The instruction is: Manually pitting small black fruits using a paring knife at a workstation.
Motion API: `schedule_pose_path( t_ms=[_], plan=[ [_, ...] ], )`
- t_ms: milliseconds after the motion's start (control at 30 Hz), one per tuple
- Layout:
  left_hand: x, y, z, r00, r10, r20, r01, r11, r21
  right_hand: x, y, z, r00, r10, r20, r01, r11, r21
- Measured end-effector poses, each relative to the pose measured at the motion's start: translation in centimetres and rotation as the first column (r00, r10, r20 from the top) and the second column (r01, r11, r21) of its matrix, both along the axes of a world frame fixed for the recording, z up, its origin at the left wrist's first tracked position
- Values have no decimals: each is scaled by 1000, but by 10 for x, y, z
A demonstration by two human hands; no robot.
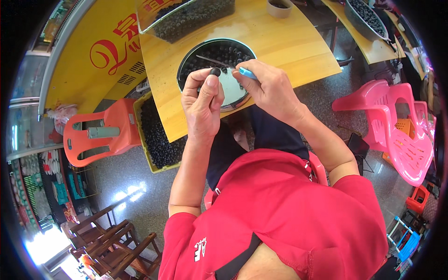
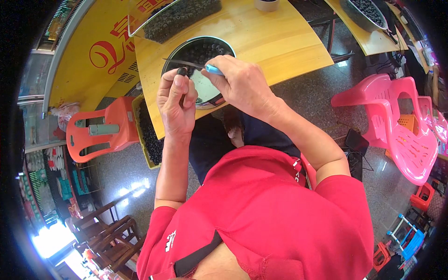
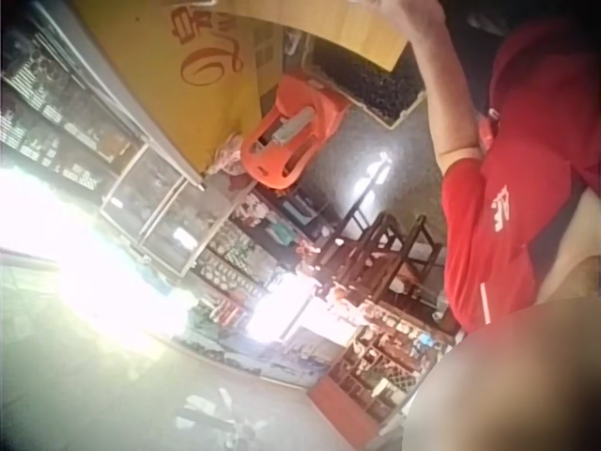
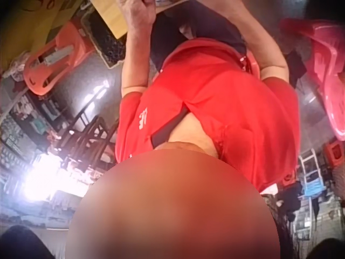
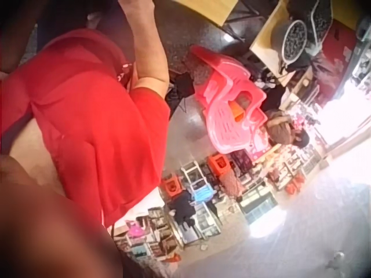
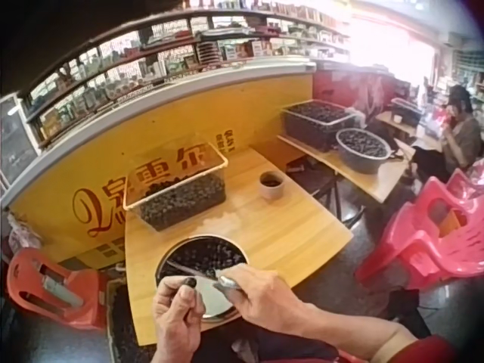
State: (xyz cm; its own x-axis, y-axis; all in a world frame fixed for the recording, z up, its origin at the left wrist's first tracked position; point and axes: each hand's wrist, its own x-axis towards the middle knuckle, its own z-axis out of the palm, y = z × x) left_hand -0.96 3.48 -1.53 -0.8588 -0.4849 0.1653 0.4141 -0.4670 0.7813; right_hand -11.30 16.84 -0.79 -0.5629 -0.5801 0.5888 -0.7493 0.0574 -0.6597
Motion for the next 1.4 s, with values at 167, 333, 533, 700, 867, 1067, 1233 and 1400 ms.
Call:
schedule_pose_path(
  t_ms=[167,333,533,700,867,1067,1233,1400],
  plan=[
    [1,7,-4,998,39,49,-38,999,-23,4,-3,15,766,248,593,-223,968,-117],
    [2,10,-2,996,67,53,-64,996,-59,3,-8,20,558,379,739,-250,925,-285],
    [3,9,-9,998,51,35,-50,999,-14,5,-8,22,337,395,855,-246,913,-325],
    [1,11,-3,1000,8,4,-9,995,99,11,-7,16,804,208,557,-178,978,-108],
    [0,7,-4,999,5,-48,4,983,186,11,-8,9,997,71,-17,-72,996,-62],
    [2,7,-1,999,-29,-18,33,968,251,9,-7,8,992,33,-120,-30,999,27],
    [3,8,0,998,-57,-26,62,963,261,8,-7,5,993,16,-120,-11,999,44],
    [3,8,0,999,-49,-22,53,966,251,10,-7,7,994,24,-107,-20,999,43]
  ],
)
